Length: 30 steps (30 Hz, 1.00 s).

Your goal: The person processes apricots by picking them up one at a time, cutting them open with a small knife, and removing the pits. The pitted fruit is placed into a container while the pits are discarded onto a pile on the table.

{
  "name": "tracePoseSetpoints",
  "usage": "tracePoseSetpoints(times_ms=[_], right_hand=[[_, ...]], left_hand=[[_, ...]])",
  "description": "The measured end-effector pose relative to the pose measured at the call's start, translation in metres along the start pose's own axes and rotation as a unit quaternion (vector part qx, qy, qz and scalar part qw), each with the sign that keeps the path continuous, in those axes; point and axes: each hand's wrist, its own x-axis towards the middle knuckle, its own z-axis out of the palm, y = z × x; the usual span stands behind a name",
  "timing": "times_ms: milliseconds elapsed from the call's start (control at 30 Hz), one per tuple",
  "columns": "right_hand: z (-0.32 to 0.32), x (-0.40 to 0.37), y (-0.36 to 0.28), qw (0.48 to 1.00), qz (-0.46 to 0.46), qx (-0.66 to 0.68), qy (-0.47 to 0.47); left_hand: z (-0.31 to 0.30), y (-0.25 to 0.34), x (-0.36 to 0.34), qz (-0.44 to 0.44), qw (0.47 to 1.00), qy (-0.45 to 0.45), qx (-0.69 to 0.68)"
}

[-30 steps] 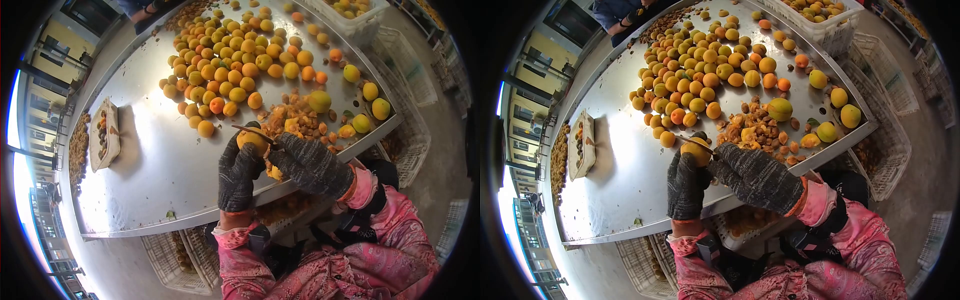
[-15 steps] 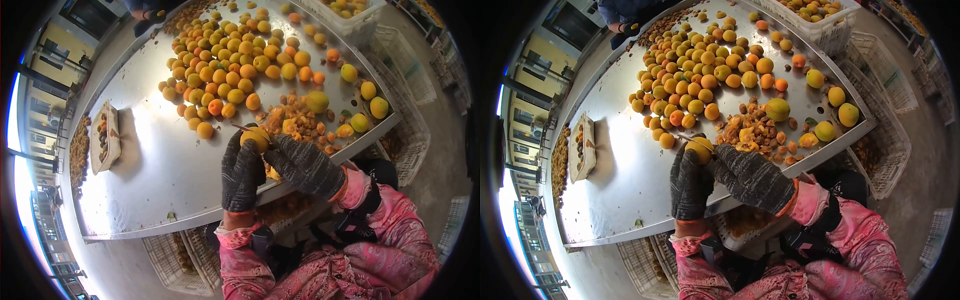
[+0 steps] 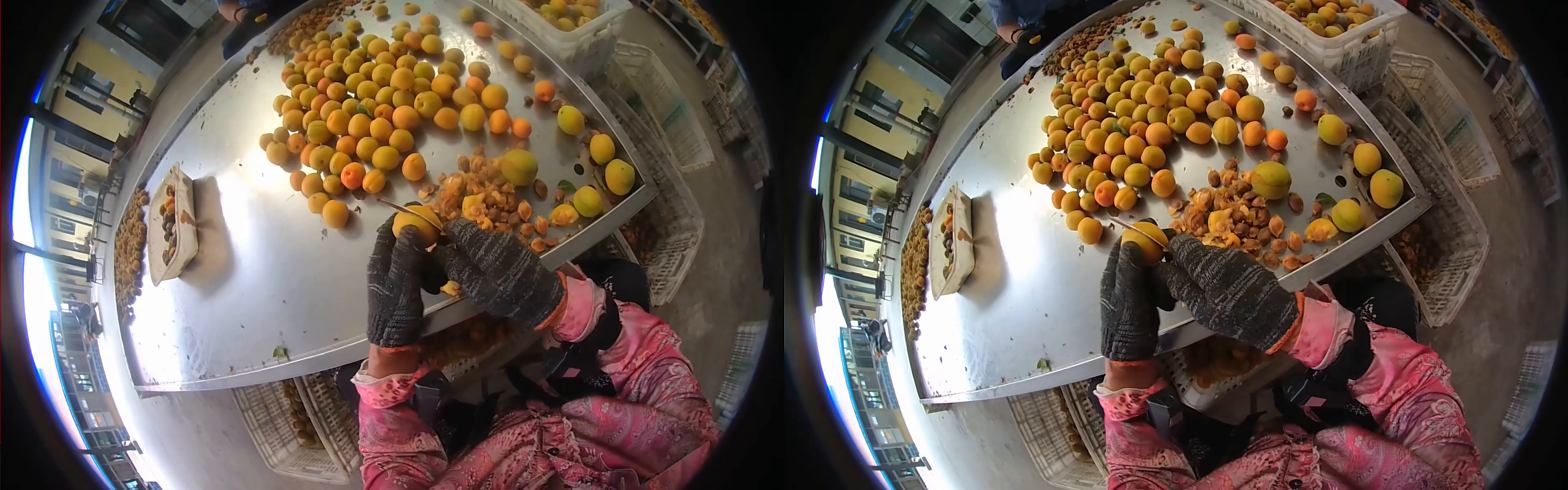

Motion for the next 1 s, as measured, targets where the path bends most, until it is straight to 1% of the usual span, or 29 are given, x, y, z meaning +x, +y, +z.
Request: tracePoseSetpoints(times_ms=[33, 100, 167, 233, 267, 333, 367, 433, 467, 533, 567, 633, 667, 733, 767, 800, 833, 867, 900, 933, 967, 1000], right_hand=[[-0.007, 0.002, 0.003, 0.996, -0.051, -0.078, -0.010], [-0.014, 0.005, 0.008, 0.997, -0.059, -0.057, -0.013], [-0.015, 0.006, 0.010, 0.997, -0.068, -0.035, -0.016], [-0.016, 0.007, 0.010, 0.996, -0.063, -0.066, 0.010], [-0.018, 0.008, 0.010, 0.996, -0.064, -0.066, 0.010], [-0.025, 0.008, 0.011, 0.985, -0.111, -0.131, 0.001], [-0.026, 0.006, 0.014, 0.985, -0.109, -0.131, 0.000], [-0.029, 0.002, 0.021, 0.986, -0.139, -0.085, -0.037], [-0.030, 0.002, 0.020, 0.986, -0.138, -0.085, -0.037], [-0.032, 0.005, 0.018, 0.993, -0.098, -0.064, -0.016], [-0.028, 0.005, 0.013, 0.993, -0.097, -0.065, -0.015], [-0.013, 0.005, -0.002, 1.000, -0.012, 0.010, 0.007], [-0.007, 0.005, -0.006, 1.000, -0.012, 0.010, 0.008], [0.000, 0.007, -0.011, 0.992, 0.048, 0.111, 0.029], [-0.002, 0.007, -0.011, 0.992, 0.048, 0.111, 0.029], [-0.007, 0.009, -0.012, 0.982, 0.097, 0.159, 0.003], [-0.009, 0.011, -0.012, 0.967, 0.146, 0.207, -0.024], [-0.009, 0.008, -0.009, 0.967, 0.145, 0.208, -0.026], [-0.009, 0.004, -0.003, 0.994, 0.054, 0.088, -0.017], [-0.009, 0.001, 0.000, 0.999, -0.037, -0.034, -0.008], [-0.009, 0.001, 0.001, 0.999, -0.035, -0.034, -0.008], [-0.009, 0.000, 0.001, 0.997, -0.048, -0.057, -0.004]], left_hand=[[-0.002, 0.004, -0.001, 0.000, 1.000, 0.000, -0.001], [-0.004, 0.009, -0.003, -0.020, 0.999, -0.028, 0.031], [0.000, 0.002, -0.001, -0.017, 0.999, -0.024, 0.036], [0.009, -0.004, 0.000, 0.017, 0.999, 0.043, -0.004], [0.008, -0.003, 0.000, 0.017, 0.999, 0.043, -0.004], [0.001, 0.002, 0.000, 0.003, 0.999, -0.011, 0.031], [-0.003, 0.005, 0.000, 0.002, 0.999, -0.012, 0.032], [-0.008, 0.009, 0.000, -0.023, 0.997, -0.078, -0.011], [-0.006, 0.007, 0.000, -0.024, 0.997, -0.078, -0.010], [0.001, 0.003, -0.002, 0.012, 0.998, -0.028, 0.050], [0.005, -0.004, -0.002, 0.013, 0.998, -0.029, 0.050], [0.015, -0.015, -0.003, 0.119, 0.984, 0.047, 0.127], [0.023, -0.010, -0.002, 0.057, 0.996, 0.061, -0.019], [0.019, -0.013, 0.001, 0.048, 0.997, 0.054, -0.028], [0.016, -0.015, 0.002, 0.040, 0.997, 0.048, -0.037], [0.010, -0.016, 0.003, 0.039, 0.997, 0.050, -0.038], [0.000, -0.014, 0.002, -0.008, 1.000, 0.029, -0.002], [-0.005, -0.013, 0.002, -0.054, 0.998, 0.006, 0.034], [-0.005, -0.012, 0.002, -0.053, 0.998, 0.006, 0.034], [-0.003, -0.011, 0.002, -0.019, 0.997, 0.022, 0.069], [-0.002, -0.011, 0.001, 0.015, 0.994, 0.038, 0.104], [0.003, -0.011, 0.001, 0.014, 0.994, 0.037, 0.105]])
